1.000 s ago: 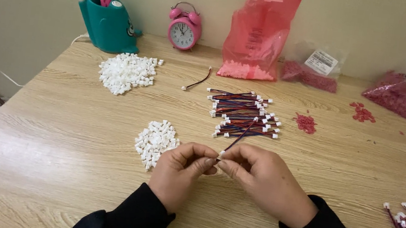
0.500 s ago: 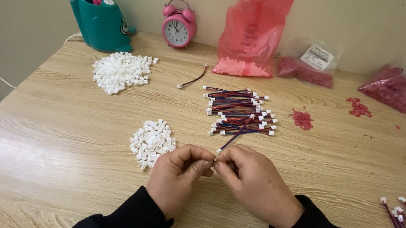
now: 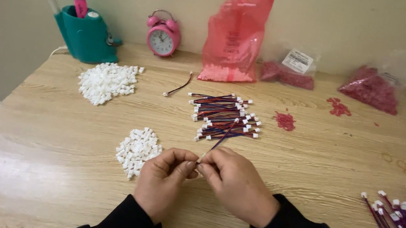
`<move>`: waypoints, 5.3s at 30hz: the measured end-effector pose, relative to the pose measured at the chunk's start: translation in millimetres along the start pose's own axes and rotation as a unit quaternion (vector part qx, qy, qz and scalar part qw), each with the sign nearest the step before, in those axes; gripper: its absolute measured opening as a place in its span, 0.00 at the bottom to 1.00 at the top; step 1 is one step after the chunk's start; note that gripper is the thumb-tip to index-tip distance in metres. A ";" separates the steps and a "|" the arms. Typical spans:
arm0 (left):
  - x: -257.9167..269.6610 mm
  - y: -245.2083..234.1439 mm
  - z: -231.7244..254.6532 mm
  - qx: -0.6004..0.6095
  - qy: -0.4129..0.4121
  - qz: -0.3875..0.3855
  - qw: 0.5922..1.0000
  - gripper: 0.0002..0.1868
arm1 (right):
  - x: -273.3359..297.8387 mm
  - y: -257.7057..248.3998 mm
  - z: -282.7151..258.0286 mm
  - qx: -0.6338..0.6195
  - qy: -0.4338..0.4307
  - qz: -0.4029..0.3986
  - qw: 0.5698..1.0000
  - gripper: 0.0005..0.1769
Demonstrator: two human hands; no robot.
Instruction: Assembling electronic wire connectors by inserting wires into plastic housings
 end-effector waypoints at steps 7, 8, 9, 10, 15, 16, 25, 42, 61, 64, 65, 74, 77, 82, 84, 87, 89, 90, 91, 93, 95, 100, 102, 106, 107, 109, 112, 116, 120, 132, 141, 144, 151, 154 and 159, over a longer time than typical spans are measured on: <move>-15.7 7.4 14.9 -0.070 0.020 0.002 0.997 0.05 | -6.6 -11.1 22.5 -0.019 0.020 0.032 0.999 0.06; -22.2 5.9 20.1 -0.175 0.074 0.020 0.981 0.05 | -9.7 -17.0 26.9 0.001 0.010 0.048 0.999 0.07; -26.3 7.0 23.5 -0.277 0.124 0.036 0.952 0.05 | -9.5 -22.8 32.5 0.022 0.005 0.064 0.998 0.08; -32.4 5.9 23.1 -0.277 0.125 0.032 0.952 0.05 | -4.8 -32.8 31.7 0.022 0.007 0.067 0.997 0.08; -44.6 20.2 14.9 -0.472 0.314 0.068 0.821 0.19 | 50.1 -82.6 28.4 0.089 0.004 0.099 0.991 0.13; -42.1 23.2 24.4 -0.456 0.324 0.053 0.827 0.19 | 64.7 -88.9 20.1 0.104 0.020 0.110 0.988 0.13; -79.8 66.0 0.0 -0.721 0.325 -0.023 0.611 0.14 | 240.1 -142.4 32.6 0.064 0.232 0.200 0.950 0.12; 8.0 41.9 -9.8 -0.600 0.398 0.034 0.693 0.19 | 250.0 -156.7 82.4 0.297 0.361 0.139 0.873 0.20; 59.4 100.6 61.4 -0.513 0.179 -0.159 0.824 0.34 | 214.0 -124.4 68.7 0.172 0.196 0.073 0.963 0.19; 66.4 123.9 69.7 -0.589 0.150 -0.190 0.771 0.62 | 226.1 -116.5 95.5 0.185 0.074 0.050 0.979 0.25; 66.6 129.6 67.5 -0.596 0.160 -0.204 0.760 0.58 | 226.7 -113.5 104.6 0.212 0.036 0.061 0.975 0.26; 35.7 85.6 34.4 -0.546 0.307 -0.151 0.765 0.14 | 213.2 -158.8 201.5 0.249 -0.007 0.019 0.968 0.10; 31.2 58.6 29.9 -0.513 0.321 -0.190 0.773 0.16 | 205.5 -180.7 207.6 0.311 0.025 0.048 0.949 0.10; 34.8 29.8 36.4 -0.431 0.363 -0.151 0.812 0.27 | 142.3 -153.6 99.5 0.303 0.083 0.057 0.948 0.16; 32.8 22.9 37.8 -0.446 0.342 -0.128 0.817 0.30 | 104.0 -120.8 42.0 0.225 -0.056 0.045 0.972 0.10; 33.3 23.6 28.3 -0.456 0.377 -0.107 0.799 0.14 | 59.4 -80.0 25.2 0.195 -0.047 -0.035 0.979 0.13; 32.4 22.0 27.3 -0.462 0.383 -0.096 0.794 0.10 | 44.4 -61.7 38.9 0.214 -0.003 -0.091 0.973 0.12; 32.1 20.7 26.6 -0.468 0.388 -0.085 0.789 0.07 | 37.8 -50.3 48.2 0.232 0.040 -0.146 0.961 0.12; 32.2 19.2 25.1 -0.467 0.387 -0.085 0.791 0.07 | 36.2 -47.5 49.6 0.233 0.041 -0.149 0.960 0.12; 32.7 15.6 22.3 -0.497 0.387 -0.067 0.774 0.05 | 34.4 -41.2 58.9 0.210 0.127 -0.175 0.953 0.08; 34.8 13.4 25.4 -0.492 0.380 -0.067 0.781 0.05 | 32.1 -44.0 57.5 0.186 0.147 -0.168 0.957 0.07; 36.2 10.1 21.8 -0.473 0.362 -0.075 0.800 0.06 | 33.7 -59.9 68.3 0.130 0.109 -0.122 0.978 0.09; 36.1 10.1 20.5 -0.481 0.348 -0.066 0.802 0.06 | 40.7 -65.5 79.2 0.159 0.137 -0.173 0.962 0.10; 33.7 8.8 16.5 -0.481 0.339 -0.087 0.804 0.05 | 44.9 -64.5 79.5 0.137 0.084 -0.193 0.968 0.07; 34.5 7.9 19.8 -0.466 0.348 -0.082 0.809 0.06 | 44.6 -64.0 78.9 0.134 0.090 -0.177 0.971 0.07; 36.8 6.1 26.2 -0.451 0.361 -0.080 0.813 0.06 | 45.3 -65.2 77.4 0.130 0.097 -0.156 0.974 0.07; 38.6 5.1 38.9 -0.451 0.325 -0.105 0.825 0.08 | 46.2 -73.5 70.8 0.104 0.118 -0.100 0.982 0.07; 39.0 8.2 84.4 -0.423 0.362 -0.029 0.830 0.24 | 44.5 -89.1 54.3 0.034 0.156 0.049 0.986 0.04; 22.3 19.9 113.6 -0.429 0.391 -0.008 0.814 0.31 | 37.5 -99.1 -2.9 -0.001 0.004 0.088 0.996 0.02; 1.3 40.9 102.8 -0.100 0.046 -0.204 0.973 0.08 | 25.9 -89.5 -65.1 0.041 -0.259 0.073 0.962 0.06; 6.2 38.8 100.4 -0.222 0.153 -0.135 0.954 0.07 | 22.9 -82.3 -24.3 -0.003 -0.112 0.024 0.993 0.05; -1.6 23.5 97.7 -0.252 0.118 -0.108 0.954 0.06 | 23.4 -90.4 -11.3 -0.060 -0.009 0.044 0.997 0.05; -11.9 -2.8 74.0 -0.223 0.014 -0.084 0.971 0.07 | 20.0 -108.0 32.2 -0.153 0.147 0.093 0.973 0.03; -10.5 3.3 74.7 -0.315 0.038 -0.088 0.944 0.08 | 12.7 -98.6 4.9 0.133 -0.068 0.058 0.987 0.10; -2.6 13.4 80.9 -0.335 0.177 -0.071 0.923 0.07 | 2.8 -51.0 -26.9 0.119 -0.156 -0.018 0.980 0.11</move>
Point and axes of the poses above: each hand's wrist, its own x-axis away from the middle knuckle, its own y-axis out of the palm, z = x × y, the point moved 4 cm from there along -x, towards the middle knuckle, and after that the axes turned 9 degrees about -x, right-handed, at the moved point
